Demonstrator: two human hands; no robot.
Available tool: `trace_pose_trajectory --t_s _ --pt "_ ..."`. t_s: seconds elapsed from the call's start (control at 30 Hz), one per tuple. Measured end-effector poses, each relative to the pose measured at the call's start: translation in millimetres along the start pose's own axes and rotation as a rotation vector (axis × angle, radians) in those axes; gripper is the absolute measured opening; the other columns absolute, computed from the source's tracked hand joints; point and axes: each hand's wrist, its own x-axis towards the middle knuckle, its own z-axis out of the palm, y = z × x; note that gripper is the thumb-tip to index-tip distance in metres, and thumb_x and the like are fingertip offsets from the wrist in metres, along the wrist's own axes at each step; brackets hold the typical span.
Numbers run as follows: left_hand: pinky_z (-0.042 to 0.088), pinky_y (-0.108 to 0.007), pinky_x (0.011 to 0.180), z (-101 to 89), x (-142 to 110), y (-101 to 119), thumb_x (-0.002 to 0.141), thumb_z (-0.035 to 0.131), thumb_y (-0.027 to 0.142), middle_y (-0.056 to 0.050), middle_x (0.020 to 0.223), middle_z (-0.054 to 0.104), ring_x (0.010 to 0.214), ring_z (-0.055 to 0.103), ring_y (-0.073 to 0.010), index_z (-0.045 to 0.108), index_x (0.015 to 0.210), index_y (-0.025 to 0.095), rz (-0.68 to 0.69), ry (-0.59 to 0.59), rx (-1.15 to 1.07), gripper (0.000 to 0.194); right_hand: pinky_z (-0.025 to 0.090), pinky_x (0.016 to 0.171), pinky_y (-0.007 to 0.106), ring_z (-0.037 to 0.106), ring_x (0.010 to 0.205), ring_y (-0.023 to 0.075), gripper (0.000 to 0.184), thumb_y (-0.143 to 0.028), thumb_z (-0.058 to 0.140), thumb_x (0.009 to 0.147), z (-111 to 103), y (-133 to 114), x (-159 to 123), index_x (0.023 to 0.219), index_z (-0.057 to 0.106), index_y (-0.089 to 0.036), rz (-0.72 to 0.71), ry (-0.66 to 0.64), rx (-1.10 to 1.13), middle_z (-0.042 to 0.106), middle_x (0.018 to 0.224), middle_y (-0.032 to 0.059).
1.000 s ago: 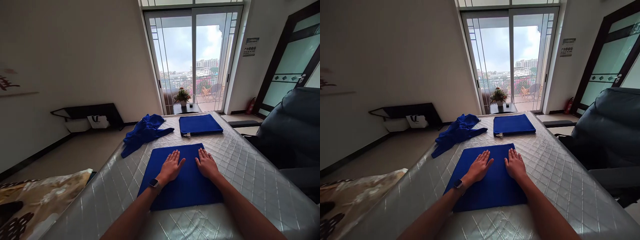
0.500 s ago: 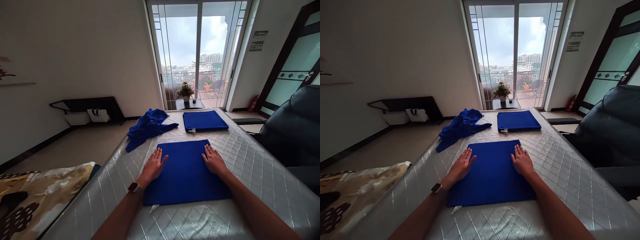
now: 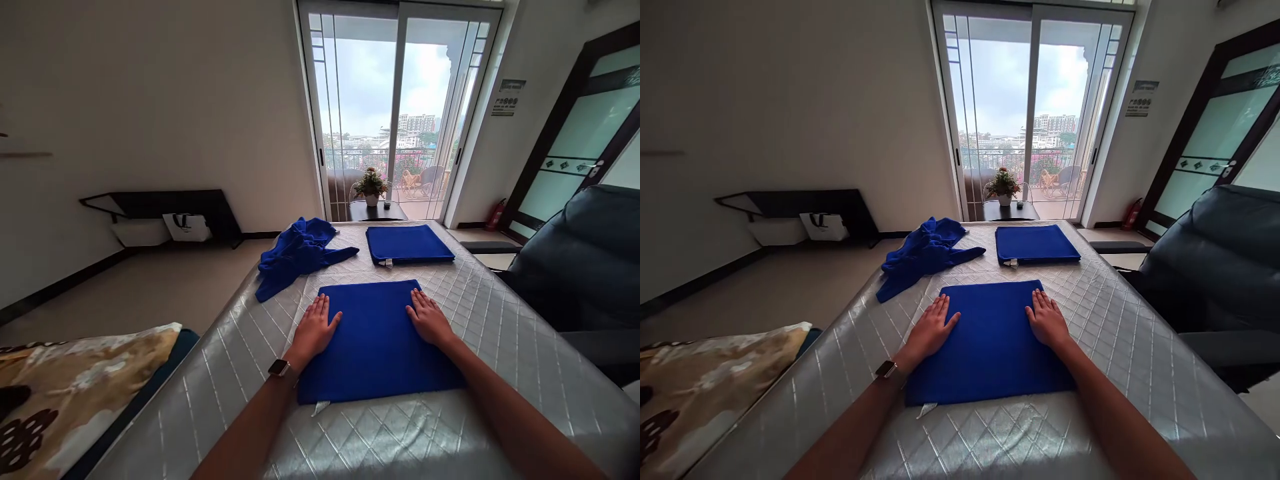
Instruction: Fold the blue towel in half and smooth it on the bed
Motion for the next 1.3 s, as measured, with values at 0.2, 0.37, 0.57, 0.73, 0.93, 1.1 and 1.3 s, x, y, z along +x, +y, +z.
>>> trace_pose_trajectory --t_s 0.2,0.37,0.57,0.73,0.93,1.1,1.3 --pt "0.019 -0.044 0.128 -2.5 0.2 1.7 0.103 0.024 0.060 -0.018 0.167 0.024 0.156 0.020 -0.0270 0.028 0.158 0.001 0.009 -0.015 0.008 0.081 0.009 0.127 0.041 0.011 0.157 0.0199 0.066 -0.042 0.018 0.106 -13.5 -5.5 -15.5 0.162 0.022 -0.008 -0.013 0.015 -0.102 0.018 0.170 0.0066" --pt "0.023 -0.047 0.126 4.4 2.2 -1.8 0.102 0.025 0.061 -0.019 0.166 0.028 0.155 0.024 -0.0283 0.033 0.157 0.003 0.027 0.046 -0.007 0.080 0.010 0.127 0.041 0.010 0.157 0.0198 0.067 -0.044 0.016 0.106 -13.5 -7.6 -41.1 0.163 0.021 -0.009 -0.038 0.013 -0.082 0.016 0.170 0.0062" --pt "0.024 -0.048 0.126 9.1 4.0 -5.9 0.102 0.026 0.063 -0.019 0.164 0.032 0.154 0.027 -0.0289 0.035 0.156 0.004 0.036 0.067 -0.021 0.081 0.008 0.127 0.040 0.006 0.158 0.0186 0.070 -0.048 0.018 0.105 -2.2 -7.4 -50.4 0.164 0.016 -0.010 0.000 -0.058 -0.017 0.012 0.170 0.0062" --pt "0.022 -0.045 0.127 8.1 4.1 -7.6 0.102 0.024 0.064 -0.017 0.166 0.030 0.155 0.026 -0.0273 0.034 0.157 0.005 0.028 0.062 0.000 0.081 0.007 0.127 0.039 0.005 0.158 0.0179 0.070 -0.050 0.016 0.105 -7.1 -6.6 -49.9 0.164 0.015 -0.011 -0.005 -0.079 0.014 0.010 0.171 0.0044" --pt "0.022 -0.045 0.127 6.9 2.7 -7.3 0.102 0.020 0.065 -0.016 0.166 0.029 0.155 0.026 -0.0269 0.031 0.158 0.005 0.030 0.039 0.043 0.083 0.004 0.127 0.039 0.004 0.158 0.0179 0.070 -0.050 0.015 0.106 -9.5 -7.6 -51.1 0.164 0.013 -0.011 0.005 -0.079 0.031 0.007 0.171 0.0044" --pt "0.023 -0.048 0.126 -0.1 11.3 -9.7 0.100 0.017 0.068 -0.018 0.165 0.029 0.155 0.026 -0.0283 0.032 0.157 0.002 0.010 -0.044 0.088 0.088 0.004 0.127 0.040 0.005 0.158 0.0183 0.070 -0.049 0.016 0.106 -10.7 -9.9 -52.5 0.163 0.016 -0.010 -0.002 -0.058 0.062 0.009 0.170 0.0051" --pt "0.022 -0.051 0.126 -14.9 23.3 48.3 0.099 0.016 0.070 -0.024 0.163 0.031 0.154 0.026 -0.0329 0.037 0.154 -0.002 0.013 -0.033 0.076 0.093 0.005 0.127 0.041 0.008 0.158 0.0193 0.069 -0.048 0.018 0.105 -13.8 -11.0 -53.8 0.163 0.018 -0.010 0.001 -0.043 0.095 0.012 0.170 0.0056"
